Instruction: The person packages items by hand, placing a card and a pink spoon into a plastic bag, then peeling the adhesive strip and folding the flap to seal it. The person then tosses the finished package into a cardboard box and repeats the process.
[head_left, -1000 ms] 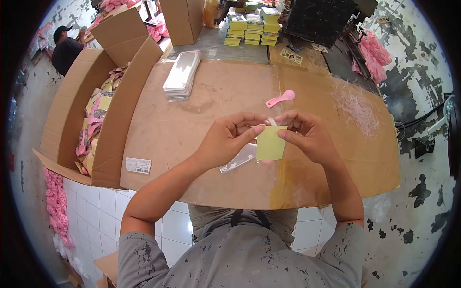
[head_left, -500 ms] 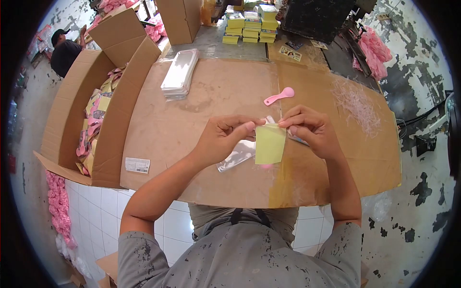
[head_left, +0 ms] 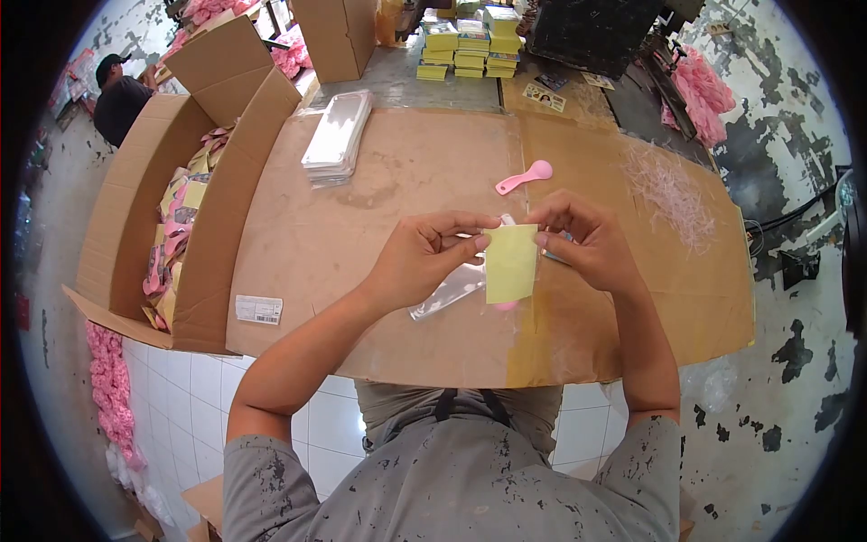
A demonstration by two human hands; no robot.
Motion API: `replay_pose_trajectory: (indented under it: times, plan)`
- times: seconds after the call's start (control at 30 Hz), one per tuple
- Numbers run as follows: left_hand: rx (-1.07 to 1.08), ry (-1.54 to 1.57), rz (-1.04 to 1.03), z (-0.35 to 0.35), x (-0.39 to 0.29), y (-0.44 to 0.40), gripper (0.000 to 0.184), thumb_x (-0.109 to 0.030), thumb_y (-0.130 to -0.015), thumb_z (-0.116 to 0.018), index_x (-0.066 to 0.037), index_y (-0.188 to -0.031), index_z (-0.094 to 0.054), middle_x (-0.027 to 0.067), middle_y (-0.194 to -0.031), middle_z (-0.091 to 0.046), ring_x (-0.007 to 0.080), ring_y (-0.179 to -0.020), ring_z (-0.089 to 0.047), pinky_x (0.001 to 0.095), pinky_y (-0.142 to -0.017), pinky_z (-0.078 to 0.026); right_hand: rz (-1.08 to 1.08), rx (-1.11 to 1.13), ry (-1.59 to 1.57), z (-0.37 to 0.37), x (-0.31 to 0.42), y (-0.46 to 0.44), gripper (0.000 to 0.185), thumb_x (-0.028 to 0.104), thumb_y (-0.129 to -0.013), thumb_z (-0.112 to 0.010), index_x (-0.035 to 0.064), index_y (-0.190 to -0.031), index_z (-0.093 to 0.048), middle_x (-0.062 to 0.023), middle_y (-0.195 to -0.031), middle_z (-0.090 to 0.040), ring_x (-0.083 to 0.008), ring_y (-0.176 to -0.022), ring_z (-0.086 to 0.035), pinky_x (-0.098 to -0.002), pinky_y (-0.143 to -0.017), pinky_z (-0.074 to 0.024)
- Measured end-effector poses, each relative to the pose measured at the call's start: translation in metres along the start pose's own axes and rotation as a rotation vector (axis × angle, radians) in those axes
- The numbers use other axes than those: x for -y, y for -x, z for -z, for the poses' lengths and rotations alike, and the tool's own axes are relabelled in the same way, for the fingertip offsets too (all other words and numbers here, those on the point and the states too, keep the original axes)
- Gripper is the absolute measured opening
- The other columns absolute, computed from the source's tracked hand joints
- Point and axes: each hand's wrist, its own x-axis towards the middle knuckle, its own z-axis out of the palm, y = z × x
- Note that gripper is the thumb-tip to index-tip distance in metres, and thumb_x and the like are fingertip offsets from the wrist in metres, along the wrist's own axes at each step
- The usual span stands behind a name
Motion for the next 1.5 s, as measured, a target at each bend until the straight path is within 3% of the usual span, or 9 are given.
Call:
replay_pose_trajectory:
  times: [0.3,0.43,0.53,0.67,0.77,0.83,1.0,1.37,1.5]
  plan:
    - [-0.138,0.039,-0.194,-0.005,0.001,-0.002,0.035,-0.008,-0.102,-0.067,0.004,-0.135,-0.062,0.0103,-0.111,-0.074,0.0140,-0.095,-0.072,0.0287,-0.087,-0.060,-0.174,0.112,0.047,-0.005,0.004,0.000,0.030,0.001,-0.096,-0.071,-0.0028,-0.125,-0.066,-0.0017,-0.099,-0.071,-0.0097,-0.092,-0.067,-0.0277,-0.083,-0.0539]
    - [0.127,-0.089,0.017,0.013,-0.012,0.003,0.037,-0.010,-0.102,-0.067,0.006,-0.134,-0.059,0.0107,-0.111,-0.071,0.0159,-0.098,-0.072,0.0294,-0.083,-0.061,-0.144,0.056,-0.117,-0.005,0.013,-0.006,0.028,0.003,-0.096,-0.071,-0.0020,-0.123,-0.067,-0.0037,-0.103,-0.072,-0.0098,-0.096,-0.067,-0.0272,-0.084,-0.0534]
    - [-0.031,-0.112,-0.061,0.043,-0.031,0.002,0.032,-0.016,-0.102,-0.067,0.000,-0.129,-0.063,0.0099,-0.107,-0.074,0.0168,-0.093,-0.074,0.0301,-0.077,-0.060,-0.098,-0.071,0.230,0.022,0.010,-0.010,0.028,0.009,-0.096,-0.072,-0.0002,-0.122,-0.069,-0.0073,-0.109,-0.073,-0.0138,-0.100,-0.068,-0.0307,-0.088,-0.0537]
    - [-0.682,0.466,-0.695,0.053,-0.064,0.001,0.028,-0.019,-0.103,-0.065,0.000,-0.123,-0.066,0.0108,-0.115,-0.072,0.0180,-0.105,-0.071,0.0312,-0.080,-0.058,-0.084,-0.175,0.883,0.066,-0.005,0.008,0.033,0.017,-0.093,-0.075,0.0014,-0.121,-0.070,-0.0118,-0.114,-0.070,-0.0232,-0.105,-0.068,-0.0363,-0.094,-0.0527]
    - [-0.588,0.393,-0.554,0.058,-0.025,-0.010,0.028,-0.022,-0.104,-0.064,-0.003,-0.125,-0.067,0.0097,-0.122,-0.069,0.0205,-0.110,-0.069,0.0346,-0.085,-0.057,-0.102,-0.082,0.987,0.085,-0.028,0.027,0.034,0.016,-0.090,-0.077,0.0019,-0.120,-0.071,-0.0131,-0.113,-0.068,-0.0278,-0.105,-0.067,-0.0388,-0.095,-0.0517]
    - [-0.450,-0.245,-0.226,0.046,0.005,-0.017,0.041,-0.014,-0.095,-0.069,-0.005,-0.135,-0.065,0.0105,-0.126,-0.069,0.0194,-0.110,-0.066,0.0367,-0.095,-0.053,-0.191,0.019,0.897,0.080,-0.019,0.029,0.032,0.014,-0.088,-0.079,0.0028,-0.118,-0.071,-0.0120,-0.112,-0.068,-0.0259,-0.104,-0.066,-0.0384,-0.092,-0.0513]
    - [-0.116,-1.037,-0.266,0.013,0.043,-0.026,0.035,-0.024,-0.084,-0.083,-0.006,-0.112,-0.075,0.0088,-0.103,-0.068,0.0204,-0.089,-0.062,0.0372,-0.080,-0.050,-0.327,-0.025,0.760,0.078,-0.023,0.029,0.025,0.009,-0.085,-0.080,0.0033,-0.109,-0.072,-0.0084,-0.104,-0.068,-0.0204,-0.096,-0.065,-0.0361,-0.086,-0.0498]
    - [-0.168,-0.691,-0.057,0.007,0.031,-0.028,0.014,-0.009,-0.092,-0.075,0.000,-0.103,-0.072,0.0069,-0.089,-0.070,0.0137,-0.073,-0.059,0.0309,-0.070,-0.051,-0.047,0.069,0.225,0.028,-0.015,0.021,0.016,0.009,-0.093,-0.070,0.0021,-0.107,-0.071,-0.0075,-0.098,-0.070,-0.0174,-0.094,-0.066,-0.0330,-0.083,-0.0513]
    - [-0.191,-0.283,-0.102,0.018,0.045,-0.030,0.017,-0.009,-0.097,-0.071,-0.004,-0.113,-0.069,0.0080,-0.096,-0.074,0.0205,-0.083,-0.071,0.0320,-0.080,-0.056,-0.090,0.201,0.550,-0.004,-0.022,0.014,0.020,0.003,-0.094,-0.064,0.0034,-0.114,-0.069,-0.0104,-0.113,-0.072,-0.0256,-0.104,-0.068,-0.0367,-0.092,-0.0531]
